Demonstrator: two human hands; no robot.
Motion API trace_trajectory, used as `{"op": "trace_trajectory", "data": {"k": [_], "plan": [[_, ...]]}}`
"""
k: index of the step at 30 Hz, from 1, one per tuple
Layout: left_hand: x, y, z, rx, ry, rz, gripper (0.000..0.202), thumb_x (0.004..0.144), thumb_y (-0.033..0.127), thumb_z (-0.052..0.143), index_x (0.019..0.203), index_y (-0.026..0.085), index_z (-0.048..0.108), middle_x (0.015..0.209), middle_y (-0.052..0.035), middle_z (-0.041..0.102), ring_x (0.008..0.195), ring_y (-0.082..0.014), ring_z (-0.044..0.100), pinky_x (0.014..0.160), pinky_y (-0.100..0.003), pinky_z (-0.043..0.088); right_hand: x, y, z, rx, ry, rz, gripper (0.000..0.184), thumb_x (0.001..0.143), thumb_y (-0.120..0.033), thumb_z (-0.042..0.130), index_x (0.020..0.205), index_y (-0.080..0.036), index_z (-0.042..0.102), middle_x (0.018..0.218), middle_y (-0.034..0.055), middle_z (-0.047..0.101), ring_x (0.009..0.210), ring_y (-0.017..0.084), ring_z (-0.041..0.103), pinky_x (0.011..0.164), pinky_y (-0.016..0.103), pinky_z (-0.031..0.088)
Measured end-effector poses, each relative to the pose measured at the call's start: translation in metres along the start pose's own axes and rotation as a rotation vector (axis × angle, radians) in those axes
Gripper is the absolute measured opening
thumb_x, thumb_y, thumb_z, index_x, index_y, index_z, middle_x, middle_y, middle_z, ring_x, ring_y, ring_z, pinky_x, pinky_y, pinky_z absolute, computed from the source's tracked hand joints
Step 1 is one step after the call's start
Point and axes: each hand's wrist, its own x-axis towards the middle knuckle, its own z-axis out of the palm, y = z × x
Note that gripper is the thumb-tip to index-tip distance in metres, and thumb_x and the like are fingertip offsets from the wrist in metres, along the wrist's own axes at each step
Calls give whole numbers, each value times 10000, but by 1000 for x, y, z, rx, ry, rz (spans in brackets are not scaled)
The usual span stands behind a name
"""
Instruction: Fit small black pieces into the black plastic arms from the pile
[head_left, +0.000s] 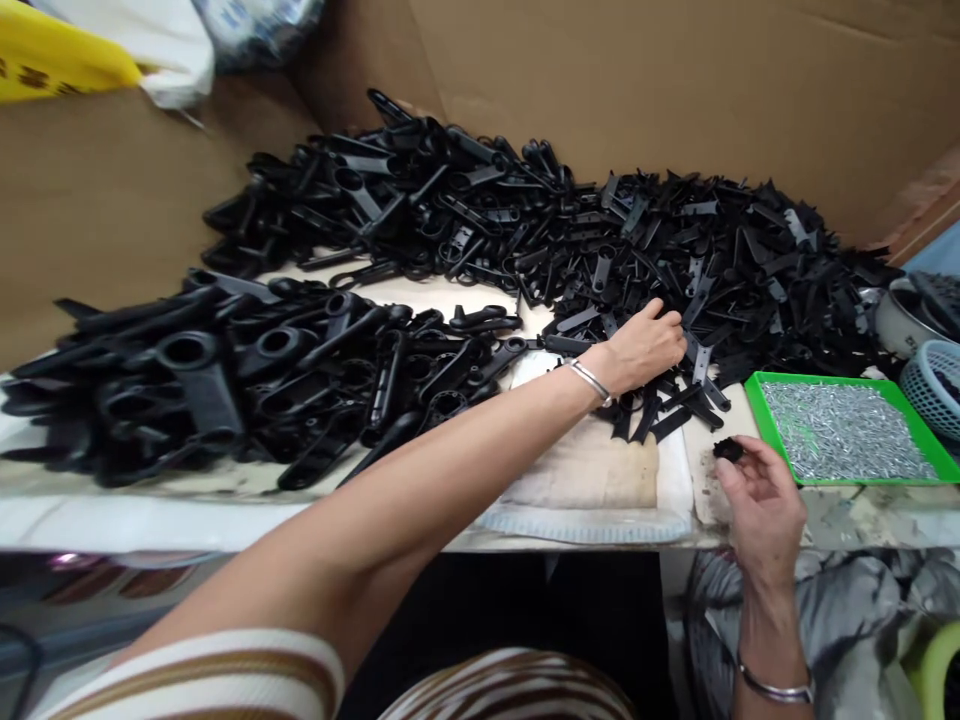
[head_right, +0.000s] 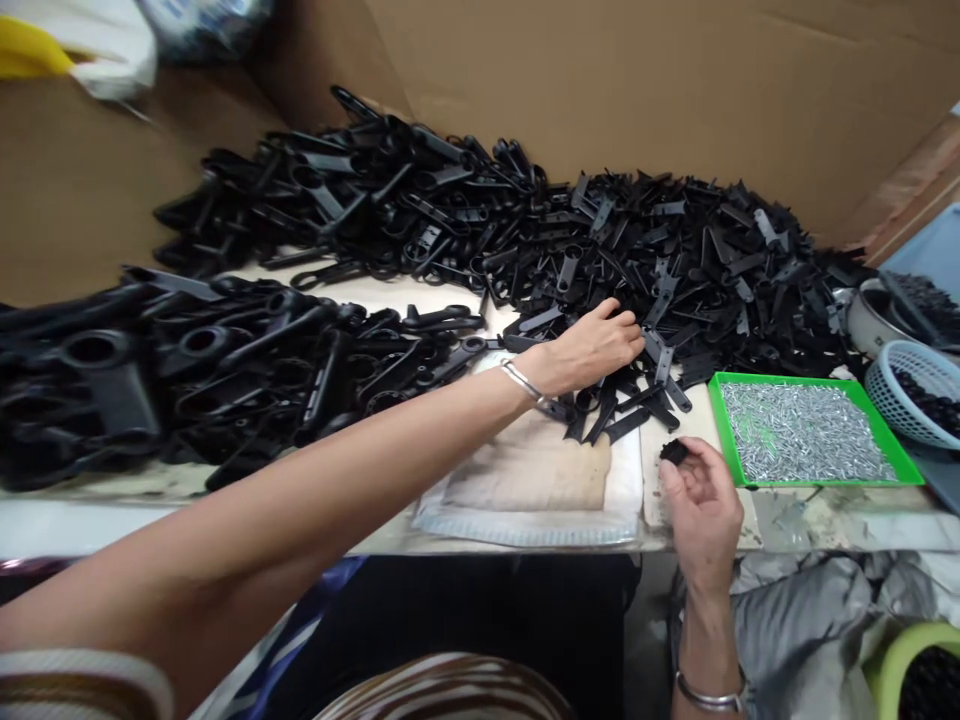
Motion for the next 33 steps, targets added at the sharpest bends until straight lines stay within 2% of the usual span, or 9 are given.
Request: {"op": "trace_trajectory", "data": {"k": [2,5,7,12,17,23,28,31,33], "plan": [[10,-1,11,7,-5,18,189,916,52,492,942,84,677,879,-108,715,944,-230,557,954,-411,352,0,0,1,16,-29,-8,329,748,-328,752,1035,-187,676,1020,79,706,863,174,690,796,319,588],[11,-5,18,16,0,41,206,929,58,469,972,80,670,876,-99,708,952,-222,557,1042,-448,303,0,1,1,24,-52,4,314,748,-330,752,1022,-191,686,1056,88,698,869,174,687,793,323,595],[6,-10,18,20,25,34,232,939,57,438,969,87,667,882,-98,697,952,-219,559,1065,-469,295,0,2,1,33,-52,11,321,751,-334,749,1032,-190,690,1057,89,696,880,179,685,808,336,594],[-18,-23,16,9,57,-98,259,945,67,403,926,90,660,873,-109,662,954,-236,560,1057,-516,335,1,4,1,38,-55,21,341,757,-345,745,1049,-178,690,1067,99,694,908,195,679,842,368,588],[-22,-14,17,-12,43,-81,299,927,32,392,1060,106,650,1009,-106,658,1017,-239,542,1093,-593,276,1,2,3,15,-48,-4,347,753,-360,743,1038,-167,694,1030,102,688,867,189,669,776,347,598],[2,-6,22,-65,1,-25,242,921,56,452,922,99,690,894,-100,679,1003,-224,546,1104,-507,281,2,4,2,-2,-42,-11,356,755,-374,747,1038,-163,698,1030,107,691,862,193,673,815,370,593],[-12,-17,4,-108,15,-143,254,917,43,424,896,86,673,933,-118,651,998,-224,557,1037,-433,353,2,8,-1,-3,-36,-2,376,759,-367,746,1069,-159,698,1077,119,685,900,198,664,844,387,584],[-39,-15,-18,-144,32,-280,268,902,7,378,919,61,640,953,-139,619,936,-213,571,878,-356,437,2,7,-1,-24,-38,-45,360,771,-361,733,1069,-162,704,1117,123,672,920,199,666,844,379,585],[-62,-4,-34,-186,40,-374,263,897,3,360,921,60,616,949,-135,602,854,-198,577,757,-324,456,1,5,-1,-38,-30,-82,353,775,-354,727,1070,-161,709,1137,125,667,930,200,671,839,367,589]]}}
